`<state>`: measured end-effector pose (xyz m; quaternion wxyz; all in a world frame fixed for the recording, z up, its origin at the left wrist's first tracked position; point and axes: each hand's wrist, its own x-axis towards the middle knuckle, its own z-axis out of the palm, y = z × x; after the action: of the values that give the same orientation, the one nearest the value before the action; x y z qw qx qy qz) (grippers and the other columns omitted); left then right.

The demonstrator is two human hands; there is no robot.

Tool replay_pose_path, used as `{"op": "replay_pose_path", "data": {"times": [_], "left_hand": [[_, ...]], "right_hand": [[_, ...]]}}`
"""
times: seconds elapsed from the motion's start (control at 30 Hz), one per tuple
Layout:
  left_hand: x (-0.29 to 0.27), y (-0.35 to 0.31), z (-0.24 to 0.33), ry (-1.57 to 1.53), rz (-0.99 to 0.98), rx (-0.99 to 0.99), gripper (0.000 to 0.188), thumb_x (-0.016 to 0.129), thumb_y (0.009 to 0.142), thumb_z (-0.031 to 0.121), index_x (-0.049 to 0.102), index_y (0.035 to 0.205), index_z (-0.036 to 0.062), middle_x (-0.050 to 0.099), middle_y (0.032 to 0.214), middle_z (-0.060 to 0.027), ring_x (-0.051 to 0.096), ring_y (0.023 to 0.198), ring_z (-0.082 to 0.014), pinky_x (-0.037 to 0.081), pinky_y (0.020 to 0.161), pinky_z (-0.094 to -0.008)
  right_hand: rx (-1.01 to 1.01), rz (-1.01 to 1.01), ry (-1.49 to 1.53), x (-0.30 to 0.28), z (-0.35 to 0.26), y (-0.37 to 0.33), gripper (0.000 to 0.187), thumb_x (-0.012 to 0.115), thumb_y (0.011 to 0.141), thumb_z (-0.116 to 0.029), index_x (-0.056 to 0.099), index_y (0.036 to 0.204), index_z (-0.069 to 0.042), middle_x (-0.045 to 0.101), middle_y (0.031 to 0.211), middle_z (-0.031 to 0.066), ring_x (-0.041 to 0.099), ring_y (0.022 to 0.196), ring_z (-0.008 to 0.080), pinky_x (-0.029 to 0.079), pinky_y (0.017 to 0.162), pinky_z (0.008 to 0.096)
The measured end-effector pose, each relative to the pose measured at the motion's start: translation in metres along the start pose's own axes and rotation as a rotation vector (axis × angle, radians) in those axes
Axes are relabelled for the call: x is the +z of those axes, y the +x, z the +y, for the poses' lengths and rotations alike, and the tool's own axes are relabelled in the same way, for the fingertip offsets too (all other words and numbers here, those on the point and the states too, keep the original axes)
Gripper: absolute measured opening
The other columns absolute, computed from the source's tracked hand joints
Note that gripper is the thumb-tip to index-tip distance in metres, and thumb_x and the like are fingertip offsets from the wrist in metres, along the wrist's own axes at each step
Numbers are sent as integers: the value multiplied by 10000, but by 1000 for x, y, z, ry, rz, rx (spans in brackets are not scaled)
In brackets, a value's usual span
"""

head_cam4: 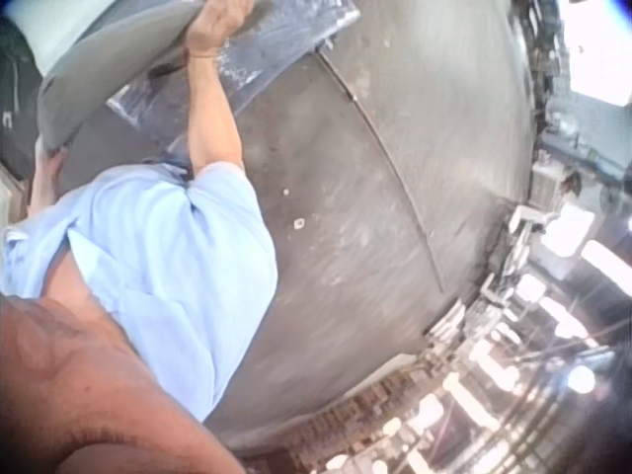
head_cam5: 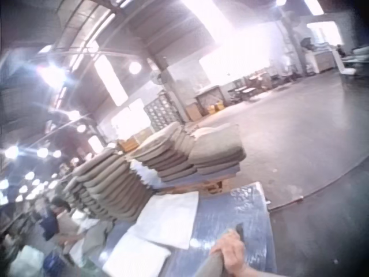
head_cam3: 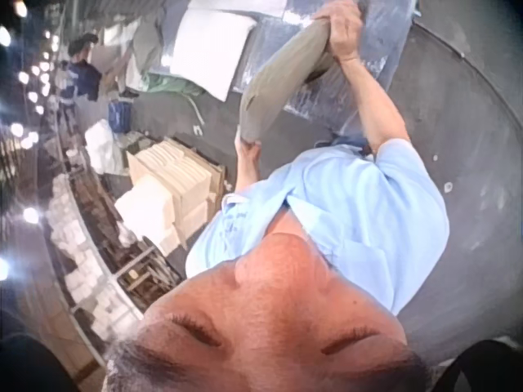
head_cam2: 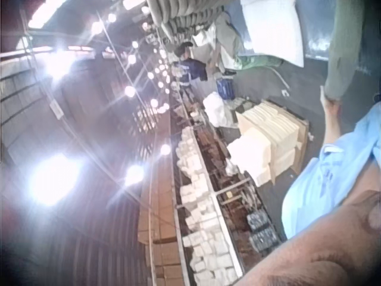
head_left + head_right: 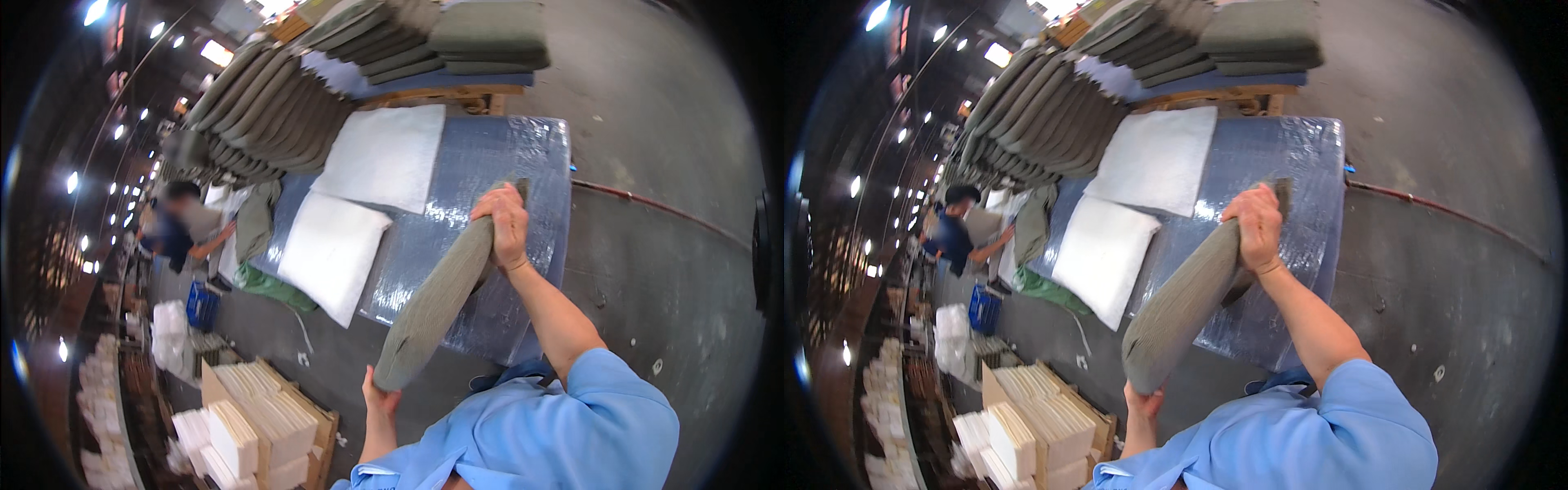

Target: The person repeatedly folds a single gray cushion on a plastic-wrapped table in a warehouse. They align edges, fold the cushion in half, and press it flat, repeating the same folding motion throughout the clip.

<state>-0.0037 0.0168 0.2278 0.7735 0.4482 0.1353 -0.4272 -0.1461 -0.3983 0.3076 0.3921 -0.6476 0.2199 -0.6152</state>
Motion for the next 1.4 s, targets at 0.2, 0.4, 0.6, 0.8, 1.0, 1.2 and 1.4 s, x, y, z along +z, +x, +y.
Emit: {"op": "replay_pose_path", "data": {"times": [0.2,0.4,0.6,0.8,1.0,1.2,1.4], "left_hand": [[18,3,24,509,250,388,609,400,1117,457,523,1447,-39,615,1391,-181,571,1299,-306,375,1149,-398],[192,-77,37,1056,-156,1385,666,399,1091,542,553,1373,-41,662,1270,-175,602,1207,-255,455,1040,-391],[142,-70,72,1050,94,1412,588,477,1057,481,540,1334,-34,661,1212,-190,645,1082,-292,499,965,-404],[74,-59,84,874,83,1339,530,433,1025,439,533,1300,-3,635,1202,-185,624,1137,-295,490,995,-424],[41,-69,73,860,181,1317,520,417,988,404,543,1296,6,644,1218,-203,627,1144,-311,488,1009,-452],[34,-81,60,852,221,1303,528,394,985,385,556,1307,0,660,1210,-216,627,1138,-309,481,1016,-450],[30,-97,51,954,277,1273,505,426,990,390,599,1241,-12,666,1175,-200,639,1072,-291,489,945,-415]], "right_hand": [[6,-17,-33,26,-6,1,383,447,989,-228,686,721,-94,667,784,48,631,929,258,302,1148,494],[-127,-147,-243,49,-32,-10,321,475,1018,-208,705,833,-84,676,877,61,634,1021,277,265,1173,531],[172,-75,245,45,-65,-20,182,551,1049,-152,693,1034,-40,685,1035,77,630,1090,232,432,1054,378],[577,-129,267,-10,10,-32,237,575,1054,-184,641,1211,-19,646,1137,15,576,1037,103,465,946,297],[600,-498,516,19,-10,-61,503,703,988,-325,562,1331,15,631,1202,39,575,1114,130,455,992,314],[618,-559,484,35,-12,-62,411,694,1013,-341,648,1236,1,654,1084,0,567,1046,113,449,948,295],[639,-327,452,62,-16,-85,350,644,1053,-340,690,1128,-1,640,986,-52,528,932,65,436,861,250]]}}
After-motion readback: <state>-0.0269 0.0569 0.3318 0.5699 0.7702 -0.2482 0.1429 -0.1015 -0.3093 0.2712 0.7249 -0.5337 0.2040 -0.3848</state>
